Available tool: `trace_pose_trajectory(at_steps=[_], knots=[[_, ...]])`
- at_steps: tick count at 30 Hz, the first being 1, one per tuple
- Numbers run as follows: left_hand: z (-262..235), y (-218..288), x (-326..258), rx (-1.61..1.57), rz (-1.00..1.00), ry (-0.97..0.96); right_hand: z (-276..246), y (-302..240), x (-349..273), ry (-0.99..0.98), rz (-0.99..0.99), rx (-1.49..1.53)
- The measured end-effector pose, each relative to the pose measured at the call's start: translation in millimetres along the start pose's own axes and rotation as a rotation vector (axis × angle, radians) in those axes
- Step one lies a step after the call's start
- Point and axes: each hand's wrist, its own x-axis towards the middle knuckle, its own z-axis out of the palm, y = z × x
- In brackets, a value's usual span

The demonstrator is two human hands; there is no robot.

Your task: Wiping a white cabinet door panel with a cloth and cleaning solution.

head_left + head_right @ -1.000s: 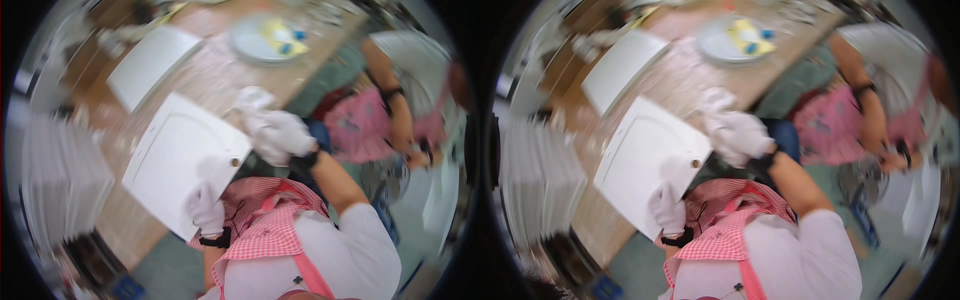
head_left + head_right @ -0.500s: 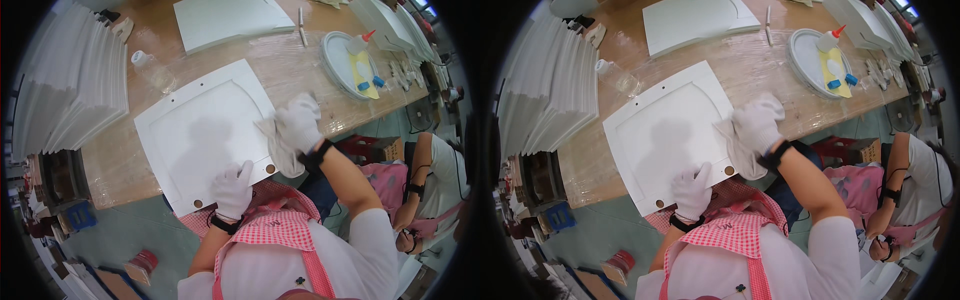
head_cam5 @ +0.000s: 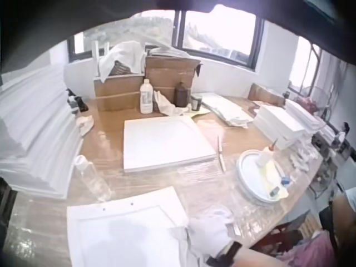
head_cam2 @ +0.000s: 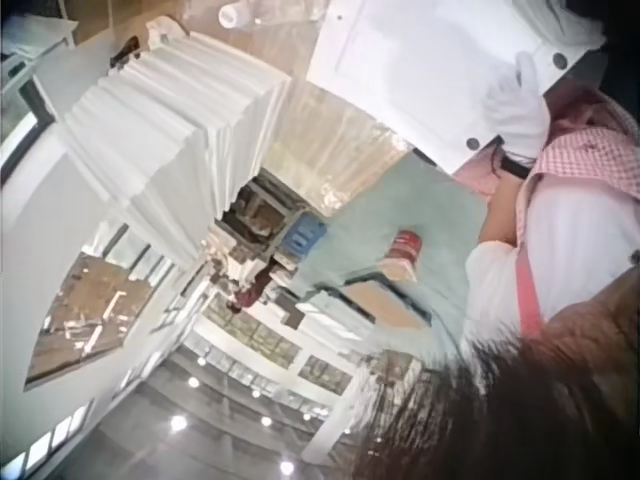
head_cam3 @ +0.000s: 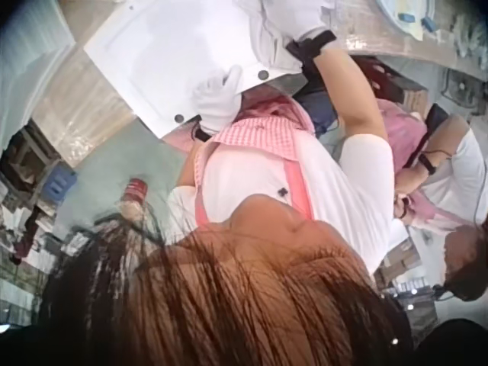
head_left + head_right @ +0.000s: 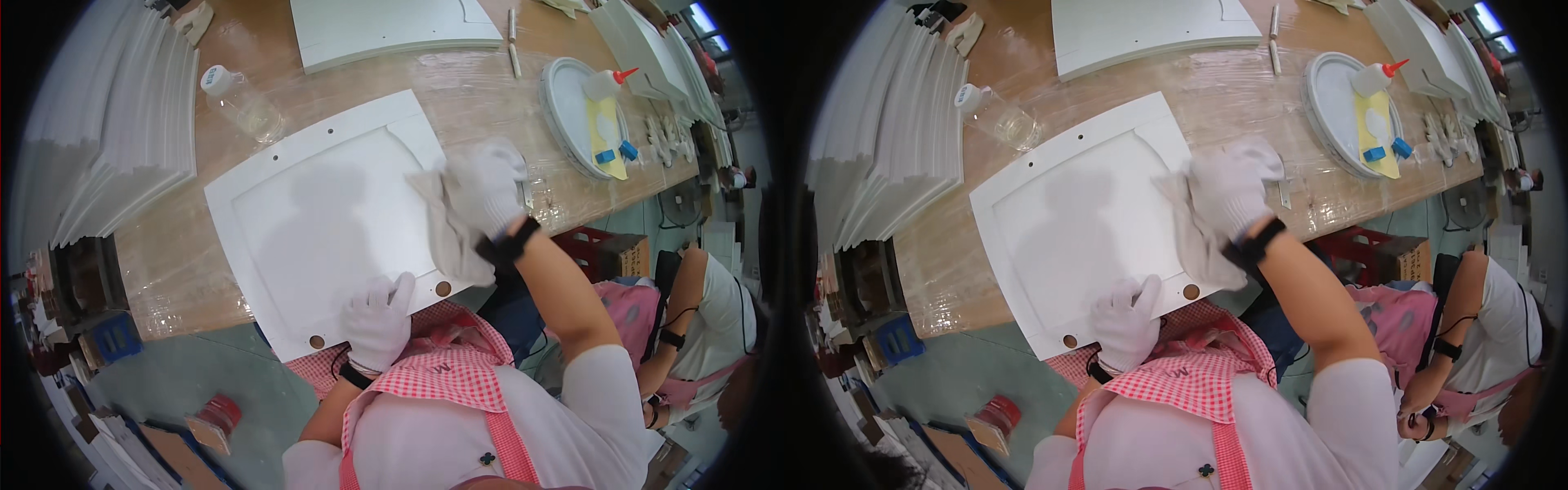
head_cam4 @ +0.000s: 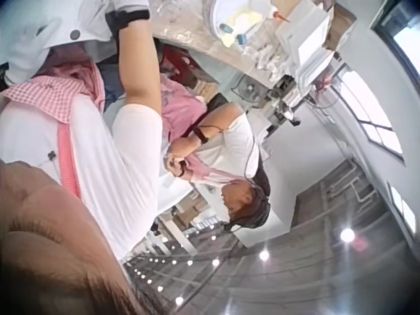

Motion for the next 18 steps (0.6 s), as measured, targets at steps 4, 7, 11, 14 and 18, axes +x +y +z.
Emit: trace_pose_trajectory(at_steps=[4, 7, 11, 14, 18], knots=[[-1.8, 2.9, 4.8, 0.003, -0.024, -0.016, 13.8, 7.5, 35.6, 0.006, 0.008, 0.056], [-0.8, -4.6, 0.3, 0.002, -0.029, 0.025, 9.9, -4.7, -26.8, 0.016, 0.053, 0.165], [-0.4, -1.8, 6.6, -0.035, 0.019, 0.074, 16.5, 11.5, -25.2, 0.100, -0.002, 0.184], [1.2, -1.3, 9.5, -0.046, 0.016, 0.060, 5.9, 7.9, 39.6, 0.051, 0.018, 0.006], [-0.6, -4.7, 6.9, -0.043, 0.006, 0.084, 6.1, -6.6, 27.9, 0.047, 0.070, 0.051]])
